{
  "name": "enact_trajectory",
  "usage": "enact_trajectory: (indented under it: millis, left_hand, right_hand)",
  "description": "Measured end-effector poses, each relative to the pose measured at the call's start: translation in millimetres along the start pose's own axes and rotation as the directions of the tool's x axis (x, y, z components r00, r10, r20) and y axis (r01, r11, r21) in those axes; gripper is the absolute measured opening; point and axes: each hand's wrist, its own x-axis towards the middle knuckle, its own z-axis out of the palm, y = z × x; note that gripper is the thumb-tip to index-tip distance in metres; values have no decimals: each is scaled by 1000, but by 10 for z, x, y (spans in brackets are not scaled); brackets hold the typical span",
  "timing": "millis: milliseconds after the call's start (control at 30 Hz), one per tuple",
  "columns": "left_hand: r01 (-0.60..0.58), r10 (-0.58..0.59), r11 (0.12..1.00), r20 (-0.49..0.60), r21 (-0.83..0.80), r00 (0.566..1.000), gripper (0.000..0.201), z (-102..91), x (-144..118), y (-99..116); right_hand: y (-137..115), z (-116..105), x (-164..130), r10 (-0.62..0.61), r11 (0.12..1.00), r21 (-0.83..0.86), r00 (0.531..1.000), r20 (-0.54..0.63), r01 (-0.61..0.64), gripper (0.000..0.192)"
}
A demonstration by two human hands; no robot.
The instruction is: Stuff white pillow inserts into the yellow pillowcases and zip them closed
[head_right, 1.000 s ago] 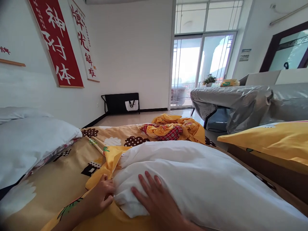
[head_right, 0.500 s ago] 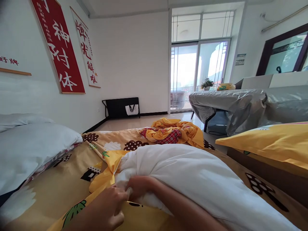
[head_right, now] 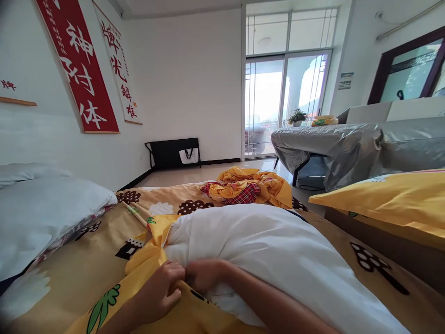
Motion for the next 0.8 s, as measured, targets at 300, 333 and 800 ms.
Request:
enact_trajectory:
  millis: [300, 333, 800]
  left_hand:
    - [-15, 27, 993, 102, -118, 994, 8, 243, -24, -331]
    - [-18, 28, 995, 94, -103, 995, 9, 232, -23, -319]
    - [-290, 293, 947, -4, 135, 956, 6, -95, 102, 639]
  right_hand:
    - [-283, 208, -1008, 82, 833, -497, 943, -324, -242, 71]
    - [-244, 242, -1030, 94, 799, -535, 937, -337, -273, 70]
    - [-155, -267, -222, 32, 961, -262, 973, -228, -93, 26]
